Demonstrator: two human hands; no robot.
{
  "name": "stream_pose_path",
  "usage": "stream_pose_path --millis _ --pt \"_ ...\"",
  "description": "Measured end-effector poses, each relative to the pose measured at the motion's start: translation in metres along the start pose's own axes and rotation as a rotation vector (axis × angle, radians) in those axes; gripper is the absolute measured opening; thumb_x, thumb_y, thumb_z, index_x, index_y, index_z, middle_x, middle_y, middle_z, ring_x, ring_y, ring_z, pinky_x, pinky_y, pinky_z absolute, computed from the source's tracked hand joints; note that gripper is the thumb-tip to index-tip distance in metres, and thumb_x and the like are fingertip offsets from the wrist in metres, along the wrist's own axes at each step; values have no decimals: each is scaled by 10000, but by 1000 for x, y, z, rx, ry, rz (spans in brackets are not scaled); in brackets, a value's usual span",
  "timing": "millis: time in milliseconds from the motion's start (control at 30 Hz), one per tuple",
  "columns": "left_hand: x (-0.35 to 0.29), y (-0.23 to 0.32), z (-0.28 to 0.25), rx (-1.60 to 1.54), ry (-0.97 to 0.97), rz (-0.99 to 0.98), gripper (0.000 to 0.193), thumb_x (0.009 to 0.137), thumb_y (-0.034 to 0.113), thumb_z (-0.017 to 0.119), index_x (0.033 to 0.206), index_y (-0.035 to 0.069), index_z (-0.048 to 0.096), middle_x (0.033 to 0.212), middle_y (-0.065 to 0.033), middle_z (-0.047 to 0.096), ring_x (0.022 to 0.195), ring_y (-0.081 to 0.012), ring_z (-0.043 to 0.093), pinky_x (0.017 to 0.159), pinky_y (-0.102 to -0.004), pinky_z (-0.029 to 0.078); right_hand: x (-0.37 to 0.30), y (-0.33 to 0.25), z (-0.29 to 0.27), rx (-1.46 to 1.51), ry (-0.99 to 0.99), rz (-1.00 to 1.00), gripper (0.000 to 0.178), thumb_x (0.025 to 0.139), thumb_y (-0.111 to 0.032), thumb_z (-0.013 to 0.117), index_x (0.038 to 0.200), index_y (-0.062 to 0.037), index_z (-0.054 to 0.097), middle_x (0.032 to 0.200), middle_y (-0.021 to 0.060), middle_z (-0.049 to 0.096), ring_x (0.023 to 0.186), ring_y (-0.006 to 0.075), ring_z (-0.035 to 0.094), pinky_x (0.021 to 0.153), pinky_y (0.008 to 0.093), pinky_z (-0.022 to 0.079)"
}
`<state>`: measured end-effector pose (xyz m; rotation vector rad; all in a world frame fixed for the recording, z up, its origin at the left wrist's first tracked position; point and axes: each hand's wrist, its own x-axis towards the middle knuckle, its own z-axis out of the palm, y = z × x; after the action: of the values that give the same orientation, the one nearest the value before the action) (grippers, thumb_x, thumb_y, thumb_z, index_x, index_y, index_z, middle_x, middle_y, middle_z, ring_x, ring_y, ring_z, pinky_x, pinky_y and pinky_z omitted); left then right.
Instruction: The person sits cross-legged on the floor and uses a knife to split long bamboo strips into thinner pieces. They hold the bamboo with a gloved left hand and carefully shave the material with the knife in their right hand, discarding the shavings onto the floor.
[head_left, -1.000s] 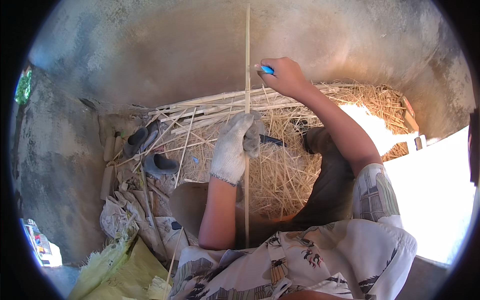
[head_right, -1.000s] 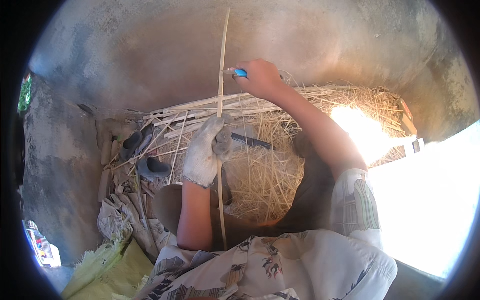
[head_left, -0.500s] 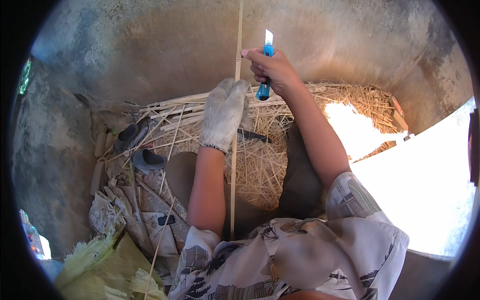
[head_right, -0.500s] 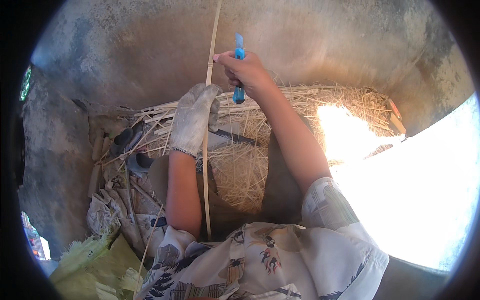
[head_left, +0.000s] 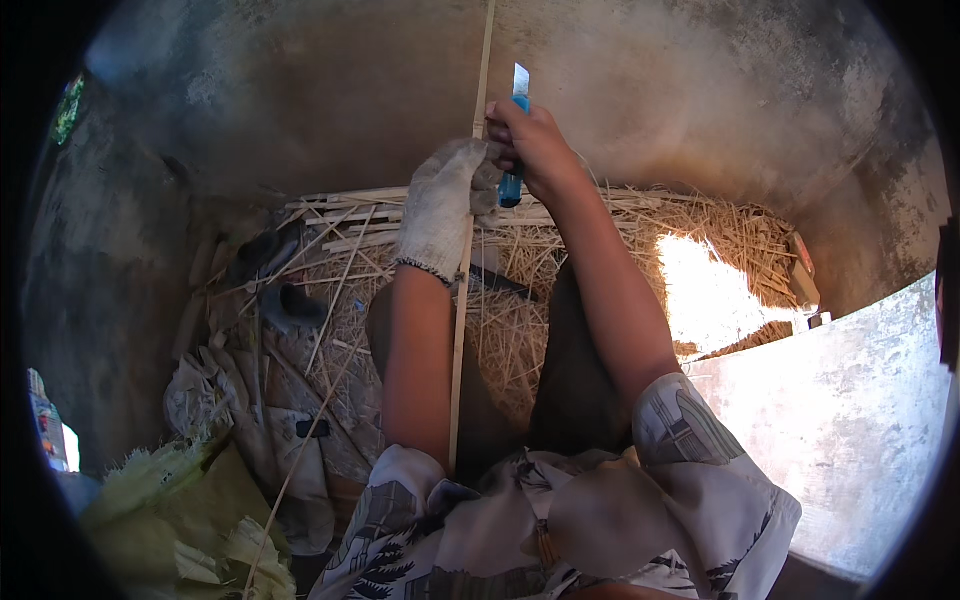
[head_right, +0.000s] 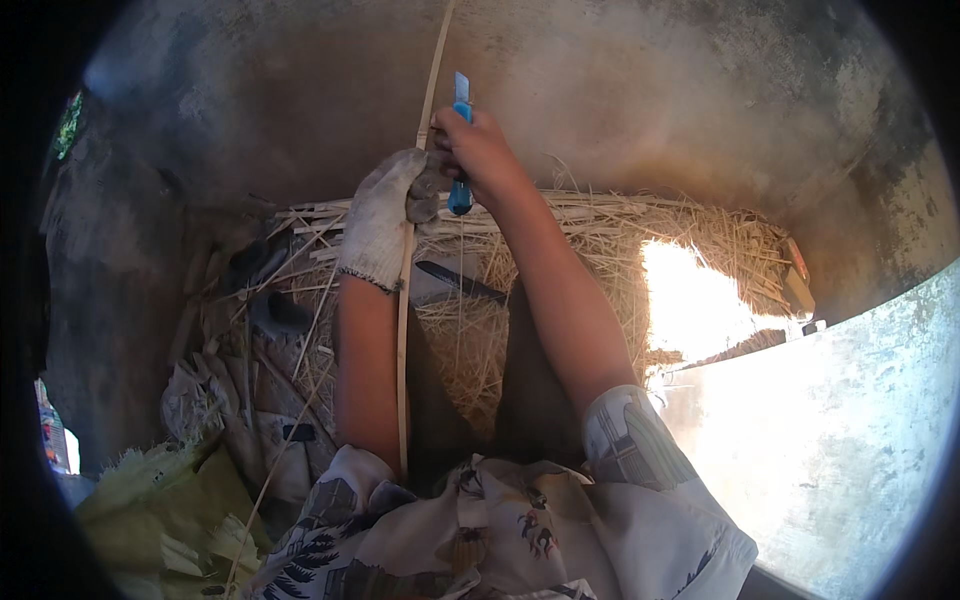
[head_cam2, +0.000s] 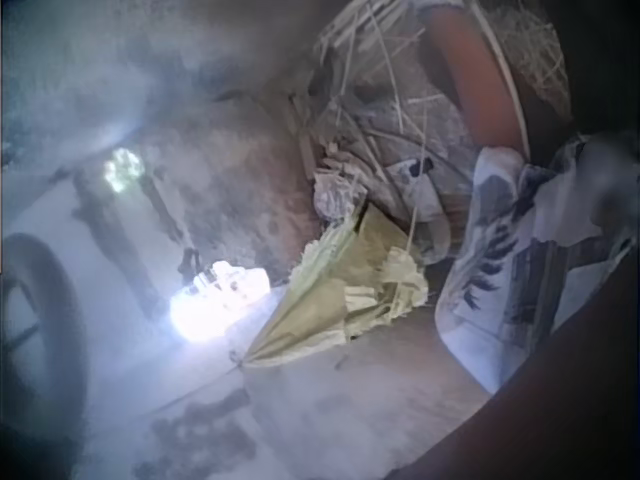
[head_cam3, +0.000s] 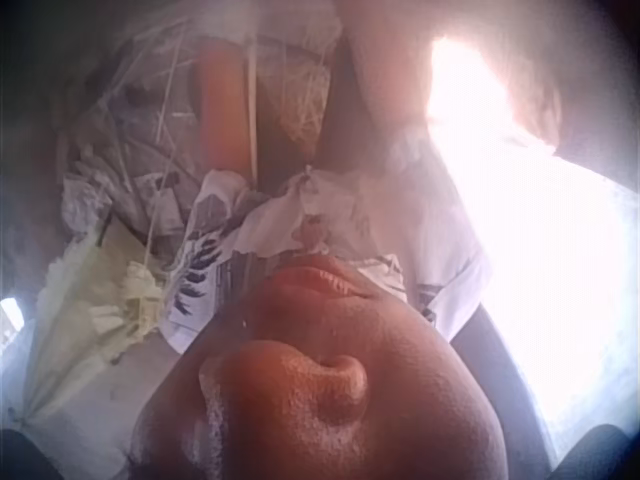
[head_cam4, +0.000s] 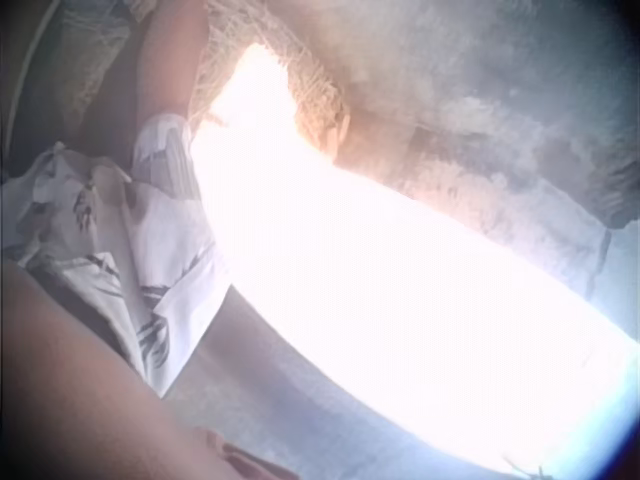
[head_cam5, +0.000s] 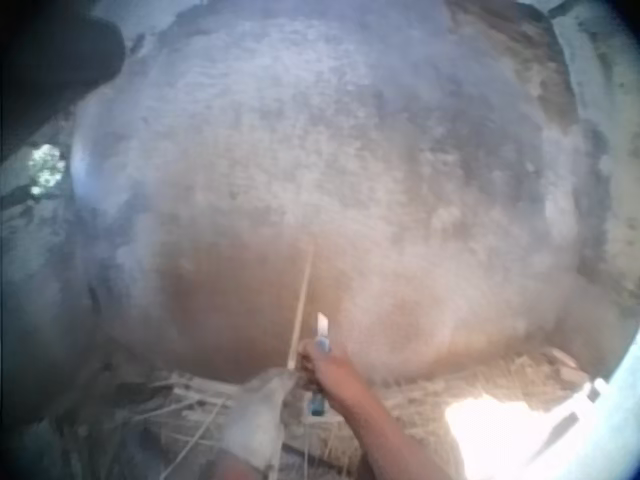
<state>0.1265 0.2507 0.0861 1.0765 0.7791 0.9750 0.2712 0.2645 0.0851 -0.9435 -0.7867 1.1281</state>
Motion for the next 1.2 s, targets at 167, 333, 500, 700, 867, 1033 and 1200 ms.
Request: stream_pose_path --millis 167,333,500,700,867,1033,1200 --pt "17 -15 -15 -171 6 -39 281 1004 290 607 1107 33 656 743 -14 579 586 -132 555 527 -292 470 -1 4 -15 -220 -180 60 150 926 -219 607 830 -110 570 601 -81 407 478 56 331 449 258 250" --pt "13 -12 -35 -593 -268 -74 186 1035 208 562 1051 29 608 720 25 544 548 -54 469 466 -251 375 -2 -2 -25 -642 103 -108 305 935 -308 611 795 -38 631 560 25 486 480 137 442 480 330 361" --pt "7 -9 -41 -613 -245 -121 148 1000 197 632 1000 48 636 706 10 539 562 -84 509 479 -253 405 -3 4 -24 -1049 171 -252 454 937 -409 615 730 -7 651 600 148 597 571 299 589 607 432 487" --pt "-11 -12 -7 74 -16 68 174 962 215 665 976 45 628 717 9 542 577 -74 519 493 -249 426 -13 14 -7 -1488 130 -482 193 862 -284 715 840 -93 737 752 136 697 735 364 686 663 456 536" --pt "-16 -6 5 337 69 94 243 942 256 656 960 14 635 719 -21 575 572 -88 544 530 -270 451 -6 18 -14 -1586 111 -584 81 772 -187 738 796 -110 744 797 135 720 780 351 710 660 454 549" --pt "-4 -21 -3 743 170 354 276 932 275 641 916 0 651 748 -66 618 590 -119 587 574 -322 494 0 21 -15 -1684 126 -536 98 769 -196 712 782 -105 747 797 145 718 772 355 708 656 456 551" --pt "-3 -25 -8 630 99 275 305 954 303 629 987 1 648 758 -53 611 633 -113 596 574 -310 505 -2 23 -19 -1539 123 -472 121 827 -223 706 828 -108 743 772 155 700 749 355 689 661 458 540"
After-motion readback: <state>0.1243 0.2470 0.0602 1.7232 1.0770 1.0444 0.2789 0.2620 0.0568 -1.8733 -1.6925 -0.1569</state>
